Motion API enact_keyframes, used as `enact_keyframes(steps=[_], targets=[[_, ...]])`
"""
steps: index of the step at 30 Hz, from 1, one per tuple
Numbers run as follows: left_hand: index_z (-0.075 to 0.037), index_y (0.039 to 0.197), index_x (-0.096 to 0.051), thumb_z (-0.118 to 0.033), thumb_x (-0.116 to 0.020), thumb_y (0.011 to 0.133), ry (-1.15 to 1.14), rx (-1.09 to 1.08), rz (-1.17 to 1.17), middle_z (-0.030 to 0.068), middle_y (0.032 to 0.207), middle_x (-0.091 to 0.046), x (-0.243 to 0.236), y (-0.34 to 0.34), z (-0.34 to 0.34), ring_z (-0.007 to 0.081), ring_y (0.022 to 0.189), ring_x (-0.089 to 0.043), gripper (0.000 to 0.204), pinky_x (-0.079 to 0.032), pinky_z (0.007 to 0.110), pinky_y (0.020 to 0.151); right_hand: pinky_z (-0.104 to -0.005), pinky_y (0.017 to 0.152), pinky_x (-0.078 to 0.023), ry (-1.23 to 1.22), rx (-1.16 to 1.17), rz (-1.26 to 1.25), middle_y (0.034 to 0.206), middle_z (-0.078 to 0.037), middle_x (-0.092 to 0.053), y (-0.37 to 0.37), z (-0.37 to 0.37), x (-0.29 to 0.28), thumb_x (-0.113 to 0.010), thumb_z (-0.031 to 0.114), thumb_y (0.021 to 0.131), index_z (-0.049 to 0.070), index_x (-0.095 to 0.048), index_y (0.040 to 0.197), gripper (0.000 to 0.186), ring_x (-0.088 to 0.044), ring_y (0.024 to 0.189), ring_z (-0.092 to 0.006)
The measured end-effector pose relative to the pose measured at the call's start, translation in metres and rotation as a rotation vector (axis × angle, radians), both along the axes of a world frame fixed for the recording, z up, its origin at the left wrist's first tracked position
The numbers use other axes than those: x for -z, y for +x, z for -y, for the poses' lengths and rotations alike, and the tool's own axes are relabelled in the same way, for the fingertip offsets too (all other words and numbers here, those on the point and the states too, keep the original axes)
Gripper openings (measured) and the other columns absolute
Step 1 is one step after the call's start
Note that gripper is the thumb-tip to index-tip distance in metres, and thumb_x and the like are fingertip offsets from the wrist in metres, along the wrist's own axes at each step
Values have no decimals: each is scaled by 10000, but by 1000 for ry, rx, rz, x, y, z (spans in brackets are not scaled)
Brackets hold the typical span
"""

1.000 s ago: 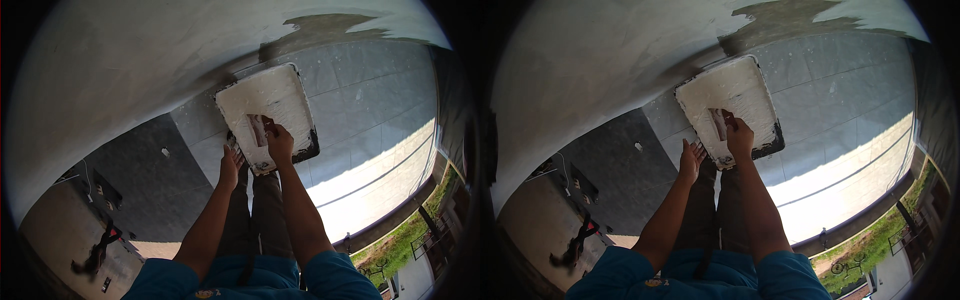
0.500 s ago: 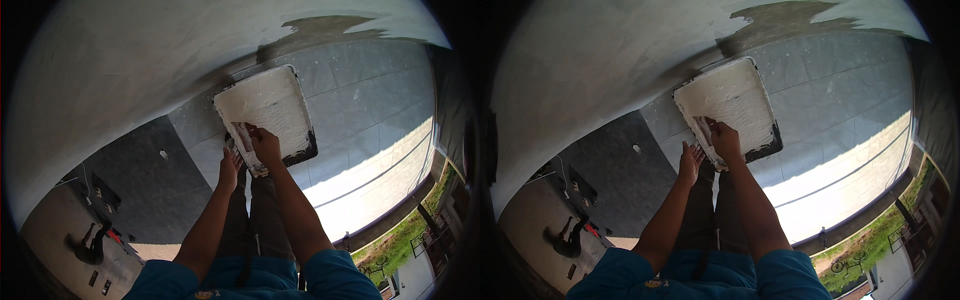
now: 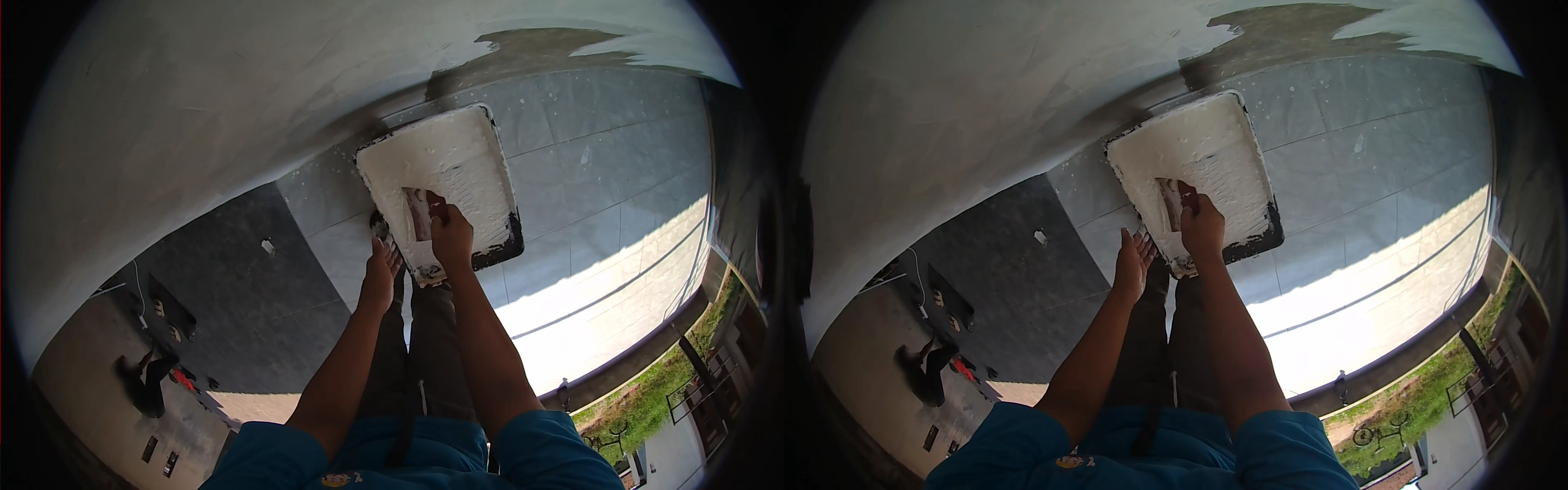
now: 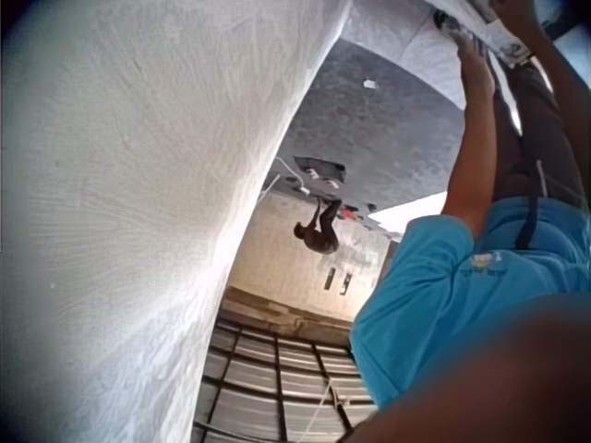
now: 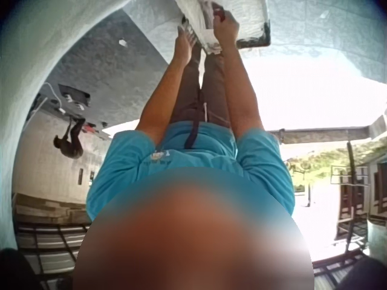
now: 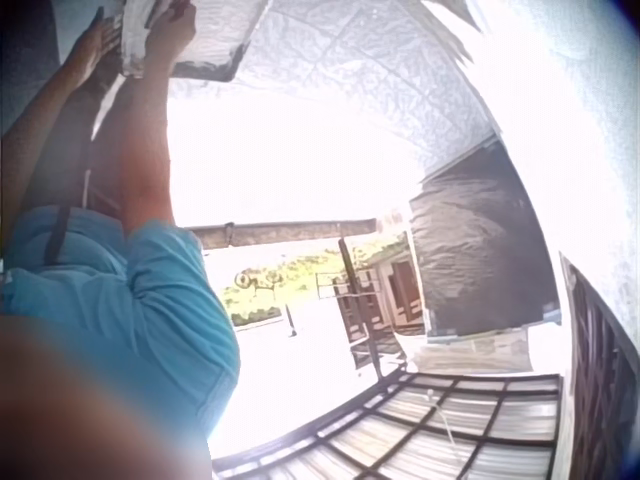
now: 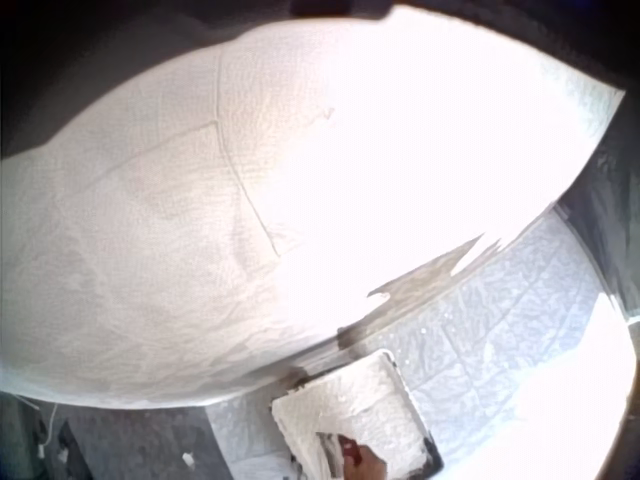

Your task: Applying putty or filler to an exterior wall using a plastic scraper.

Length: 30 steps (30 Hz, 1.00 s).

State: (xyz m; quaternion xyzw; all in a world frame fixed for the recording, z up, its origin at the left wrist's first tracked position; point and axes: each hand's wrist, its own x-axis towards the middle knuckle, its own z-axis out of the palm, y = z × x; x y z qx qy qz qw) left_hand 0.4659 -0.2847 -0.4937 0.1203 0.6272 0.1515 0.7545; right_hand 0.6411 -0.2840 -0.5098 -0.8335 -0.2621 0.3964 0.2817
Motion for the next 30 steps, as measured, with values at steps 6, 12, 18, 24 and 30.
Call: enact_keyframes(steps=[6,12,18,24,30], targets=[[87,1641,-114,-778,-270,1033,-1,-10,10,270,1716,-183,1,0,2,355,1595,-231,1069,-154,452,1305,-489,825,-567,45,163,11,991,-238,-748,-1,5,1,-650,156,908,13,-698,1112,253,-727,921,-447],[95,1638,-99,-780,-295,1028,13,7,19,279,1714,-174,3,-2,2,358,1594,-232,1084,-164,453,1304,-495,825,-559,82,-41,-13,968,-239,-740,1,2,-1,-633,138,907,-1,-691,1078,228,-724,923,-439],[100,1636,-94,-776,-295,1030,10,14,24,281,1714,-168,-1,-2,0,361,1596,-223,1084,-171,451,1304,-530,860,-538,-64,-220,-86,1007,-279,-716,1,1,1,-600,160,922,-13,-656,1071,235,-686,995,-484],[99,1637,-81,-784,-291,1025,29,24,43,280,1718,-149,0,-3,1,358,1601,-202,1095,-166,447,1304,-540,820,-529,-47,-92,-2,969,-274,-710,-4,5,2,-615,141,931,-12,-625,1072,208,-688,926,-488],[103,1636,-77,-788,-281,1024,29,16,58,272,1723,-142,1,-3,0,357,1602,-198,1100,-154,444,1307,-527,842,-539,2,44,36,982,-271,-707,-14,5,-1,-598,144,916,-19,-616,1042,207,-689,943,-479]])
